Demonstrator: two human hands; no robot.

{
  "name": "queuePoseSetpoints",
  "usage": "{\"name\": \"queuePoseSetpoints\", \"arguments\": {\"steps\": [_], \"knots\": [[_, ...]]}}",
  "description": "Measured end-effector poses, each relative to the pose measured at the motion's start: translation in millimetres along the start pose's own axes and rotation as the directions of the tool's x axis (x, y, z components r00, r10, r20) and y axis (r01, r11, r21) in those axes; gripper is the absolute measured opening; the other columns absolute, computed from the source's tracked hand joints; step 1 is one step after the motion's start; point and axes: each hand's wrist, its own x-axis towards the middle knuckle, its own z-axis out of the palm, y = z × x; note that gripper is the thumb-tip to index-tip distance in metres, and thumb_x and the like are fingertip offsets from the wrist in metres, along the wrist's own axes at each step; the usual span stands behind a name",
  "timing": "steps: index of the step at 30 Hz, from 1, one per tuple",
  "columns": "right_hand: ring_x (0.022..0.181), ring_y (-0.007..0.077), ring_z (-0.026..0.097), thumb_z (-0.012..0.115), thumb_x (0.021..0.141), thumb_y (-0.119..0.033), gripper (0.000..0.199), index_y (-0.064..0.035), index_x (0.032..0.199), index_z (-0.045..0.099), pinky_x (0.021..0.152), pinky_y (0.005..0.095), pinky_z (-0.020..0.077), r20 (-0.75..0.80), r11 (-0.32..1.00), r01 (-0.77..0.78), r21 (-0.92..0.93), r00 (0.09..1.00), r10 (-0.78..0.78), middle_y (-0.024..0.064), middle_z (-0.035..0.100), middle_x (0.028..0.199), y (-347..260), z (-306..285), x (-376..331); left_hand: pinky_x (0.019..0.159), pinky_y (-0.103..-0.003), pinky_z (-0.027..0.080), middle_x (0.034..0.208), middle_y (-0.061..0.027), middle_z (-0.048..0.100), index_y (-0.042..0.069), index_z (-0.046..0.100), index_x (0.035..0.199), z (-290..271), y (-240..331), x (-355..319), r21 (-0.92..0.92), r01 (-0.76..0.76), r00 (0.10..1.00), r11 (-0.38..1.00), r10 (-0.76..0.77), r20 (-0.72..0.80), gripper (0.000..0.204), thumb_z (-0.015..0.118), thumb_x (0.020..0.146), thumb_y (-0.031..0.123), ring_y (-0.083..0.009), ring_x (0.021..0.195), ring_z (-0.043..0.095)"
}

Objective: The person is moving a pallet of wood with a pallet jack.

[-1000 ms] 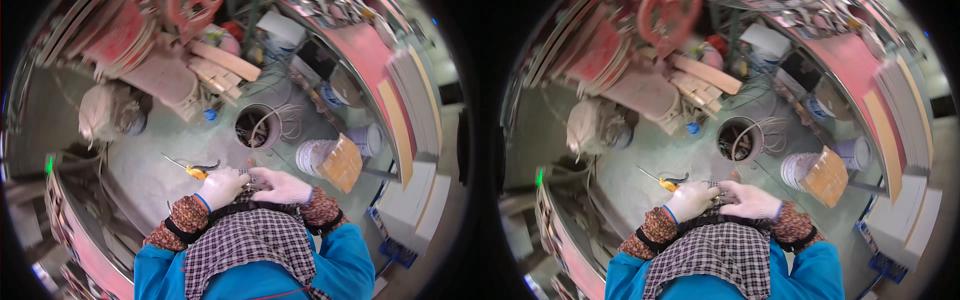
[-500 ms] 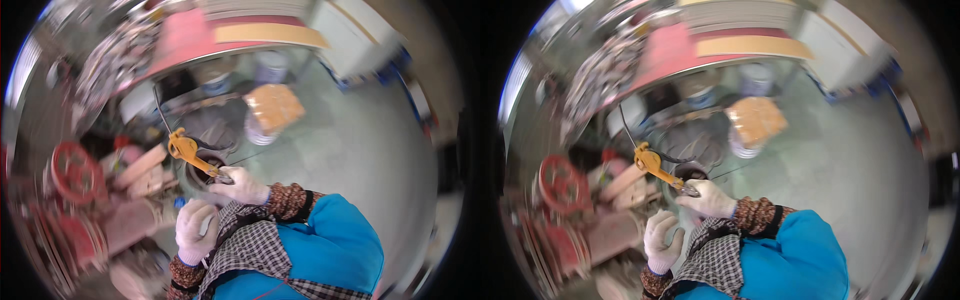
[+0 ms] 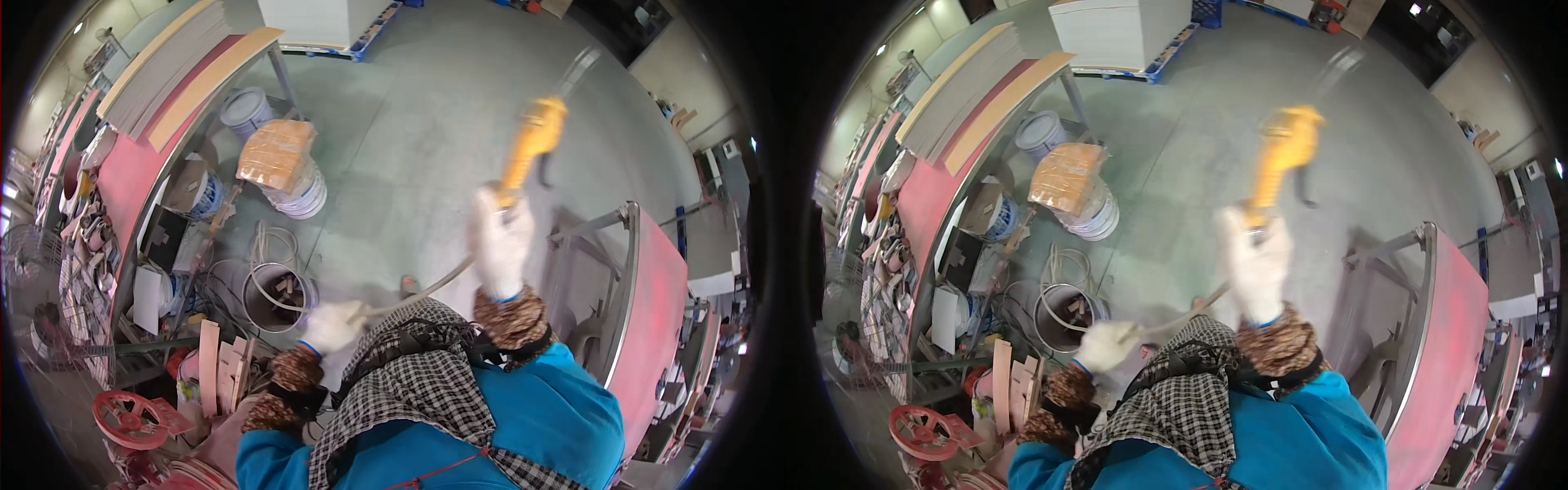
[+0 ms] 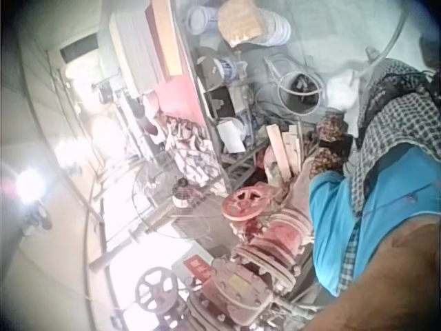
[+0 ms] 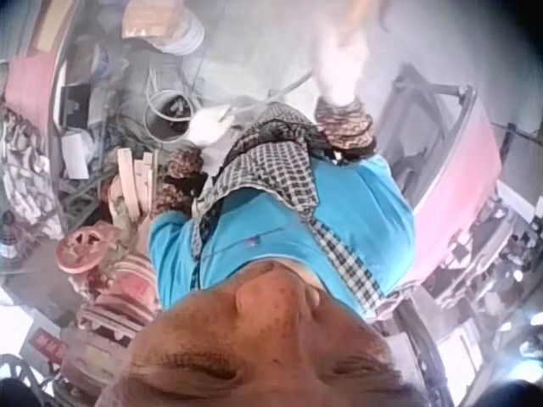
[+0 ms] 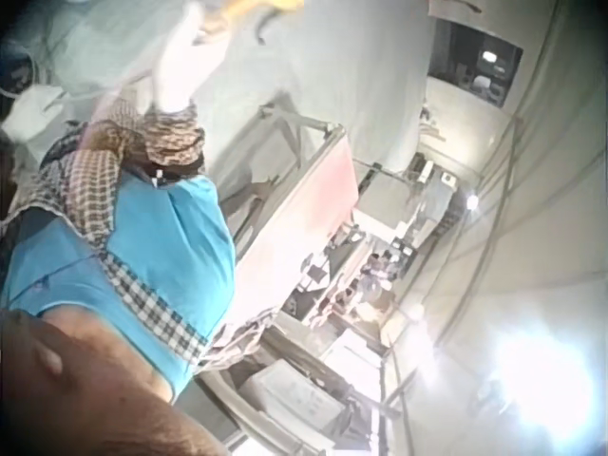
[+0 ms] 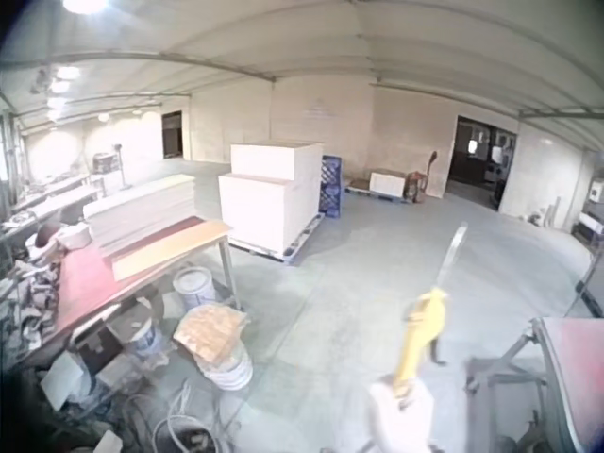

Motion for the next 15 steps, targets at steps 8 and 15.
{"name": "queuePoseSetpoints", "arguments": {"steps": [8, 15], "knots": [[0.052, 0.0169, 0.06, 0.064, 0.086, -0.012, 0.018, 0.0001, 0.096, 0.056, 0.051, 0.0313, 0.0501, -0.576, 0.778, -0.435, -0.453, 0.809, 0.117, 0.0076, 0.061, 0.067, 220, -282, 13, 0.078, -0.05, 0.052, 0.091, -0.0126, 0.066, 0.012, 0.07, 0.084, -57, -167, -16, 0.472, 0.343, 0.792, 0.813, 0.02, -0.61, 0.009, 0.066, 0.082, 0.005, -0.0394, 0.087, 0.064], [0.108, 0.0367, 0.072, 0.068, 0.087, -0.027, 0.039, -0.0004, 0.115, 0.073, 0.089, 0.0459, 0.0589, -0.355, -0.199, -0.304, -0.932, 0.642, 0.68, 0.0254, 0.073, 0.113, 413, -379, -125, 0.078, -0.038, 0.052, 0.101, -0.0168, 0.066, 0.009, 0.065, 0.115, -121, -93, 41, 0.085, 0.41, 0.67, 0.908, -0.237, -0.703, 0.016, 0.059, 0.102, 0.015, -0.0301, 0.087, 0.064]]}}
